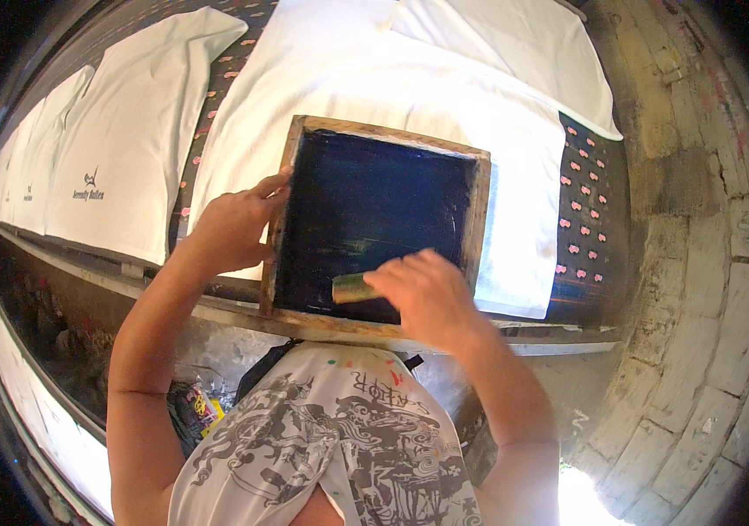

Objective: The person aligns a white t-shirt on a long workbench, places a screen-printing frame over it, and uses a squeegee to pull dark ink across the screen to print a logo. The person repeats this process on multiple t-shirts laid out in a row.

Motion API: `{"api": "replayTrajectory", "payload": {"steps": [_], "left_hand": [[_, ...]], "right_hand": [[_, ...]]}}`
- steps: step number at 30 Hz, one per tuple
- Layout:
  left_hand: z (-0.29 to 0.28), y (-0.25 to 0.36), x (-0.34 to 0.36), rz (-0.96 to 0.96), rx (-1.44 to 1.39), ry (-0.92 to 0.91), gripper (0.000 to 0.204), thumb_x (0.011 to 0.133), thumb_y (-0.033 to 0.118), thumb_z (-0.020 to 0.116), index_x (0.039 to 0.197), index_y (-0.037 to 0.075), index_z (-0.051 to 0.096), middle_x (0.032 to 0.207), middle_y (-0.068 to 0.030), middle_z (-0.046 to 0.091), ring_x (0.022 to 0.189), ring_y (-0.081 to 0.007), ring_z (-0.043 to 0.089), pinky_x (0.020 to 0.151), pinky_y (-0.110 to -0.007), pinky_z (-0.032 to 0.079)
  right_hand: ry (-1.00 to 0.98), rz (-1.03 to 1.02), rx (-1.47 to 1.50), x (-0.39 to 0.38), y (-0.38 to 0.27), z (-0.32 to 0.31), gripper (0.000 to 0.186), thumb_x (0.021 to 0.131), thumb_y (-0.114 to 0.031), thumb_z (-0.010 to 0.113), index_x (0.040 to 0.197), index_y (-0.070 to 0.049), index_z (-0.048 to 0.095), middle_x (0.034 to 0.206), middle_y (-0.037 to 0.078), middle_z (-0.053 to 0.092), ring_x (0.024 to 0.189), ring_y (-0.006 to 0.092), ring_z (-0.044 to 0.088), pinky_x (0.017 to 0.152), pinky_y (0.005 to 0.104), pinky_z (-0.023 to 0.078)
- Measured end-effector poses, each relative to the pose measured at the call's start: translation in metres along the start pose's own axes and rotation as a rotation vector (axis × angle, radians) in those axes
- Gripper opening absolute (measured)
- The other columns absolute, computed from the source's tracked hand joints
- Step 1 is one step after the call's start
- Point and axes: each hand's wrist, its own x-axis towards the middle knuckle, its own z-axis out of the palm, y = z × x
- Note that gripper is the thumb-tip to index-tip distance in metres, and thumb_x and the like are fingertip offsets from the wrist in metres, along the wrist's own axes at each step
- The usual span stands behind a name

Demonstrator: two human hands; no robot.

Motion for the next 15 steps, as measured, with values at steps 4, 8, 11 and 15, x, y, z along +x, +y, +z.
{"api": "replayTrajectory", "payload": {"steps": [4,8,11,15], "left_hand": [[-0.001,-0.003,0.001,0.022,0.015,0.006,0.092,0.073,0.017,0.099,0.155,-0.002,0.063,0.18,-0.0119,0.049,0.11,-0.0439,0.081,0.097,-0.054,0.067],[0.006,-0.006,0.003,0.023,0.069,-0.01,0.095,0.073,0.02,0.101,0.156,-0.003,0.062,0.18,-0.0142,0.048,0.111,-0.0425,0.082,0.098,-0.051,0.067],[0.012,-0.011,0.0,0.029,0.061,-0.003,0.095,0.073,0.022,0.102,0.156,-0.003,0.062,0.18,-0.0146,0.049,0.111,-0.0416,0.082,0.098,-0.051,0.067],[0.016,-0.016,0.0,0.043,0.051,-0.005,0.095,0.072,0.022,0.102,0.154,-0.005,0.063,0.178,-0.015,0.051,0.108,-0.0414,0.083,0.096,-0.05,0.068]], "right_hand": [[0.01,0.012,0.012,0.072,0.038,-0.013,0.041,0.096,0.006,0.066,0.128,-0.012,0.085,0.114,0.012,0.082,0.107,0.0326,0.076,0.101,0.048,0.057],[0.14,0.103,0.006,0.117,0.061,-0.002,0.044,0.095,0.006,0.067,0.132,-0.01,0.084,0.119,0.013,0.082,0.113,0.0347,0.076,0.102,0.0501,0.058],[0.177,0.065,-0.066,0.114,0.054,0.015,0.048,0.091,0.007,0.071,0.134,-0.009,0.083,0.124,0.013,0.081,0.115,0.0344,0.075,0.103,0.0491,0.057],[0.141,-0.014,-0.13,0.06,0.009,0.04,0.058,0.085,0.005,0.078,0.141,-0.009,0.079,0.134,0.013,0.078,0.12,0.0338,0.073,0.105,0.0484,0.054]]}}
